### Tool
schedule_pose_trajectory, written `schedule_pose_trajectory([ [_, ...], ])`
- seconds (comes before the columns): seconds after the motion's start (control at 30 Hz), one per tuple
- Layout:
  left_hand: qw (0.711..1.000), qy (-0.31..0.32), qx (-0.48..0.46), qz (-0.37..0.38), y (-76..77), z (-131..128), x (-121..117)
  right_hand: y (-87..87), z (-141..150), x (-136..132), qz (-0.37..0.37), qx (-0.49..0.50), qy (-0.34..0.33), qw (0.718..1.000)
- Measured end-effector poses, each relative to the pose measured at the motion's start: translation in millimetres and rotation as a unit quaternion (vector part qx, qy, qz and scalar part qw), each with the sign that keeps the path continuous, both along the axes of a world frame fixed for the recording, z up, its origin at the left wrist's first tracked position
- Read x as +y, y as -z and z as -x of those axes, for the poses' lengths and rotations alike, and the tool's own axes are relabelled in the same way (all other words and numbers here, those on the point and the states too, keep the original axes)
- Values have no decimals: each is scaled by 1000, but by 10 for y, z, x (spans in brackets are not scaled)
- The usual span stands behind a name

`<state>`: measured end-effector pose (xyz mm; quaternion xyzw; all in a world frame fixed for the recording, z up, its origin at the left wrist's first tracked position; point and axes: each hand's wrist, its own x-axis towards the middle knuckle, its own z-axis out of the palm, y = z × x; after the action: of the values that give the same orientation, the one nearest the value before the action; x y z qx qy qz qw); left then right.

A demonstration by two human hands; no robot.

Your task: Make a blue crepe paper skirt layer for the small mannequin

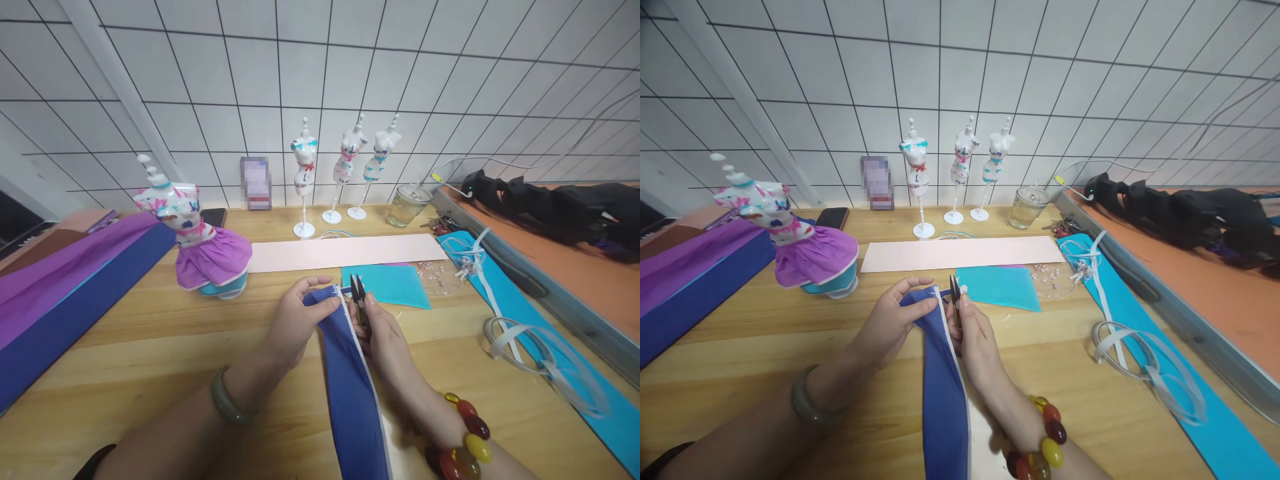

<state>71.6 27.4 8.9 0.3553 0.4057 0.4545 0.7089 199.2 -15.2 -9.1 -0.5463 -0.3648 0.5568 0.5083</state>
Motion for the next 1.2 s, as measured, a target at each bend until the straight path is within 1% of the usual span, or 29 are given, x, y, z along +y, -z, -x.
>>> schedule_pose_trajectory([
  [0.1, 1000, -8, -5, -5, -71, 23, 4, -43, -23, 14, -24, 28, 2, 999],
  [0.2, 999, -18, -15, -25, -190, 71, 18, -87, -49, 23, -40, 41, 8, 998],
  [0.27, 999, -24, -22, -42, -298, 125, 29, -100, -77, 27, -52, 38, 5, 998],
  [0.37, 996, -31, -31, -73, -502, 242, 32, -95, -129, 39, -79, 24, -18, 996],
  [0.47, 993, -26, -40, -110, -737, 399, -4, -87, -168, 54, -88, -3, -60, 994],
  [0.57, 984, -36, -26, -170, -967, 585, -79, -125, -187, 54, -77, -32, -120, 989],
  [0.63, 974, -57, 12, -217, -1100, 713, -139, -190, -199, 40, -55, -54, -161, 984],
  [0.7, 956, -89, 70, -272, -1207, 833, -197, -282, -222, 15, -10, -116, -202, 973],
  [0.73, 943, -106, 97, -300, -1251, 888, -223, -330, -239, -1, 17, -159, -220, 962],
  [0.8, 918, -135, 139, -347, -1320, 981, -268, -421, -282, -33, 61, -255, -250, 932],
  [0.93, 884, -160, 185, -399, -1413, 1109, -336, -538, -385, -84, 60, -377, -268, 884],
  [1.0, 874, -160, 204, -410, -1455, 1155, -364, -576, -438, -105, 60, -463, -259, 845],
  [1.07, 870, -153, 221, -413, -1494, 1194, -390, -618, -495, -135, 84, -547, -253, 794],
  [1.1, 868, -148, 229, -414, -1511, 1211, -401, -642, -524, -155, 101, -573, -256, 772],
  [1.13, 867, -144, 236, -415, -1526, 1226, -411, -665, -554, -178, 116, -588, -264, 756],
  [1.2, 865, -138, 244, -416, -1544, 1249, -426, -704, -606, -224, 137, -596, -287, 737],
])
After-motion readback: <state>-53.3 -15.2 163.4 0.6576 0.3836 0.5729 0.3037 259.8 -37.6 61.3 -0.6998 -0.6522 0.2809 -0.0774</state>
